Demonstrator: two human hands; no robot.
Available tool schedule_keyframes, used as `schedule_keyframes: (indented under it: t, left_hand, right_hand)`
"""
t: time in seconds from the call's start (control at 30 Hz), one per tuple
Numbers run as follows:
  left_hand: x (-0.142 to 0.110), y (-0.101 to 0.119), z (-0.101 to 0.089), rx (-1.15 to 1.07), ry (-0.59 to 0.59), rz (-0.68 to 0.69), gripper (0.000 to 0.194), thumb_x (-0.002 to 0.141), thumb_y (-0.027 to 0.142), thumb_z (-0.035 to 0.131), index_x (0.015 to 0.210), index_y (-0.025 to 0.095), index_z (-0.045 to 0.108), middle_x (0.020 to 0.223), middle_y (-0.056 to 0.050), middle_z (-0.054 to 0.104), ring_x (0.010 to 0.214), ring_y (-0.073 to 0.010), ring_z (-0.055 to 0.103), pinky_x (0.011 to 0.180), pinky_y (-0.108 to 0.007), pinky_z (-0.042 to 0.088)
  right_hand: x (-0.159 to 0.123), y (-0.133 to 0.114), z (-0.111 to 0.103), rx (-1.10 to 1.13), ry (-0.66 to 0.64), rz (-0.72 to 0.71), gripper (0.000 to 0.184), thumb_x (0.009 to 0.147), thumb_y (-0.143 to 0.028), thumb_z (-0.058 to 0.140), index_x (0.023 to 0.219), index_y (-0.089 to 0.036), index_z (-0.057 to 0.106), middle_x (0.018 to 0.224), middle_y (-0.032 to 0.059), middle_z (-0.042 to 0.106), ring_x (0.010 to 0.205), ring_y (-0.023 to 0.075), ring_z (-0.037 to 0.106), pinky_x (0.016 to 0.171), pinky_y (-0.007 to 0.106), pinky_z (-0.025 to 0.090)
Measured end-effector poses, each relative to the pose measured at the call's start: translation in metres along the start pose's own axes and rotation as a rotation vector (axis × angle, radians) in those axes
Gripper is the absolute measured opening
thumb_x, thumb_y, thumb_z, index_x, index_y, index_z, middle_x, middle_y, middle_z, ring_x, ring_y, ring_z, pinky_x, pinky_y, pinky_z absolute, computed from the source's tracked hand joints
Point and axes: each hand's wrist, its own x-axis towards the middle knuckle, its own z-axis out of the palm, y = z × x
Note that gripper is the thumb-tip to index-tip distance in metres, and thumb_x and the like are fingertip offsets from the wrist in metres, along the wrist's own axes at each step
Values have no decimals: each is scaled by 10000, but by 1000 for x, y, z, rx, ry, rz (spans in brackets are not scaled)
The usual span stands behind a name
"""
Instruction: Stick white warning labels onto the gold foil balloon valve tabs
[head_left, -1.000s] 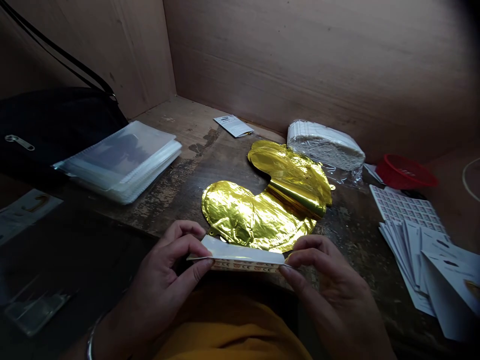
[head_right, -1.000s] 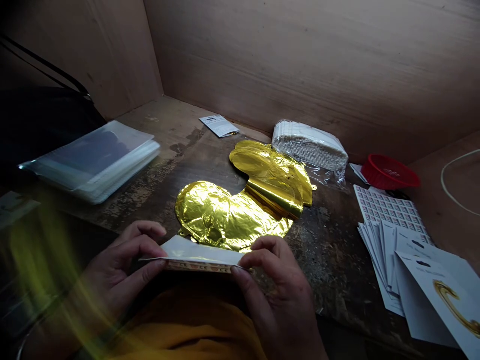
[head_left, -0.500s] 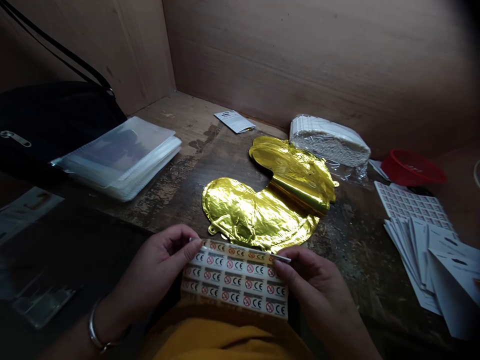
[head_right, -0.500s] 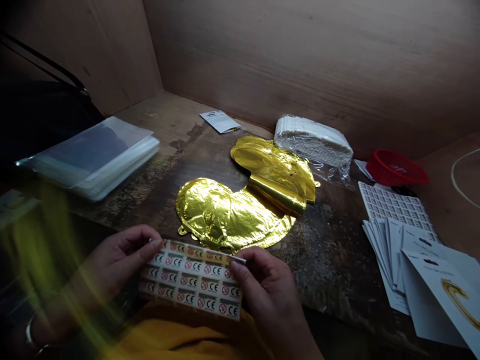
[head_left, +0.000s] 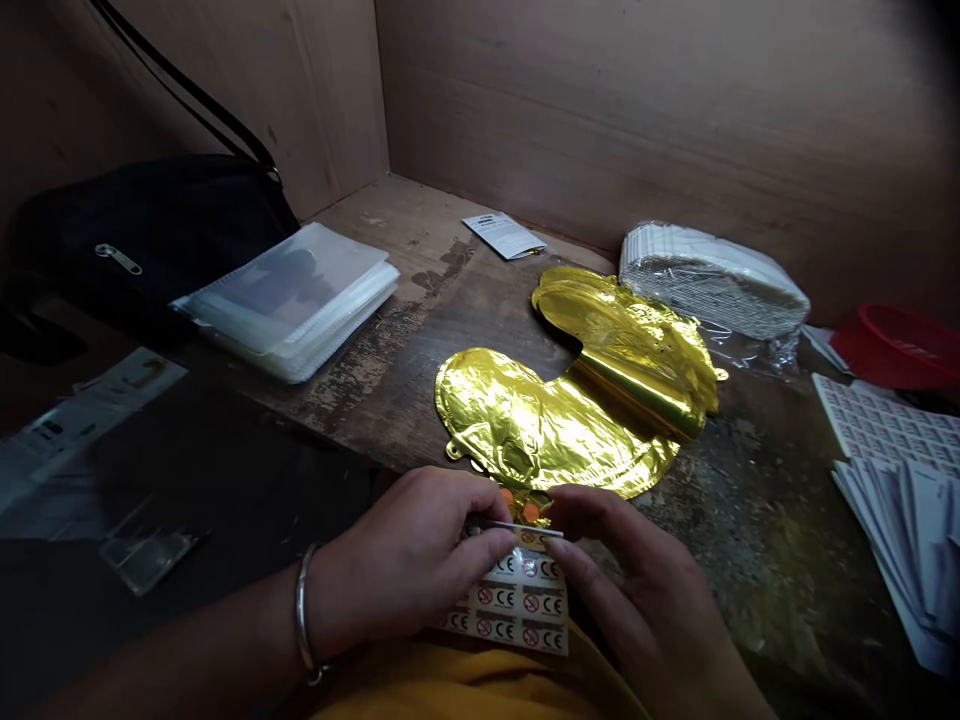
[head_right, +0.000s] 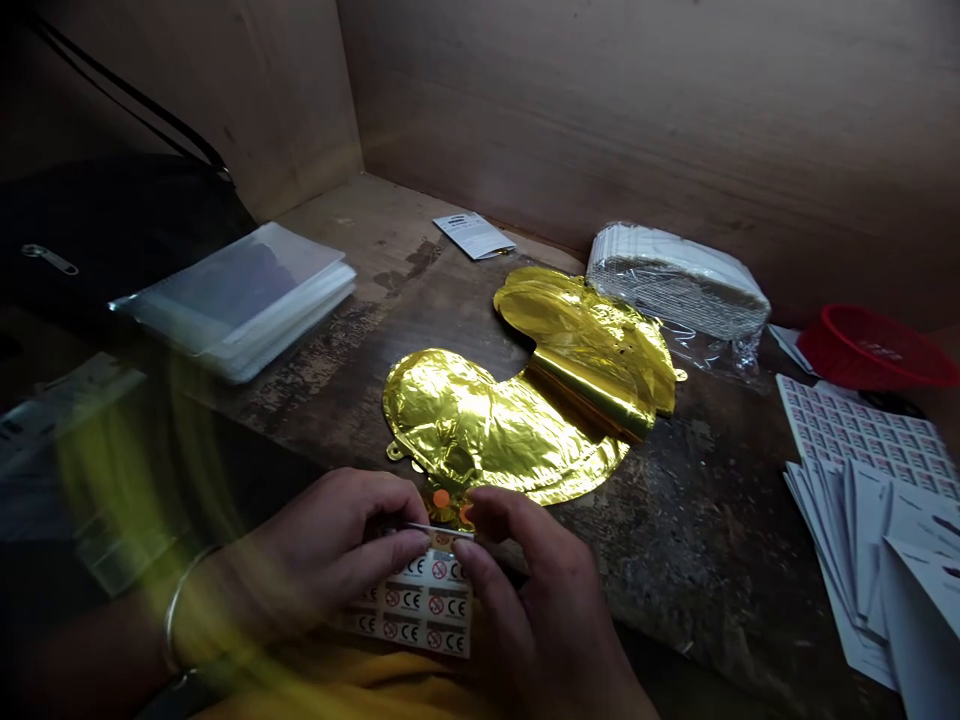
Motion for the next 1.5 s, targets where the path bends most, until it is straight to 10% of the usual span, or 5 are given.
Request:
schedule_keyframes:
  t: [0.4, 0.93, 1.5]
  left_hand:
    - [12, -7, -6, -259, -225, -104, 218, 837, 330, 567, 846, 170, 715, 740, 3, 660, 691, -148, 579, 551, -177, 387]
    - [13, -3, -7, -477, -332, -267, 208, 843, 328, 548, 792, 147, 636, 698, 27, 545, 635, -107, 469, 565, -190, 352]
    - [13, -9, -8, -523, -355, -198, 187, 870, 287, 556, 832, 124, 638, 730, 25, 549, 672, -95, 463, 596, -186, 370]
  right_hand:
    - [3, -1, 5, 38, -26, 75, 138, 875, -321, 611, 808, -220, 678, 723, -1, 721, 633, 158, 678, 595, 226, 531]
    - [1, 8, 0, -409, 76, -584, 262, 802, -108, 682, 1038, -218, 711, 985, 79, 721, 854, 210, 631, 731, 338, 558]
    - [0, 11, 0, -342, 19, -626, 334, 797, -36, 679, 1106, -163, 676, 1087, 112, 678, 914, 187, 615, 747, 293, 561]
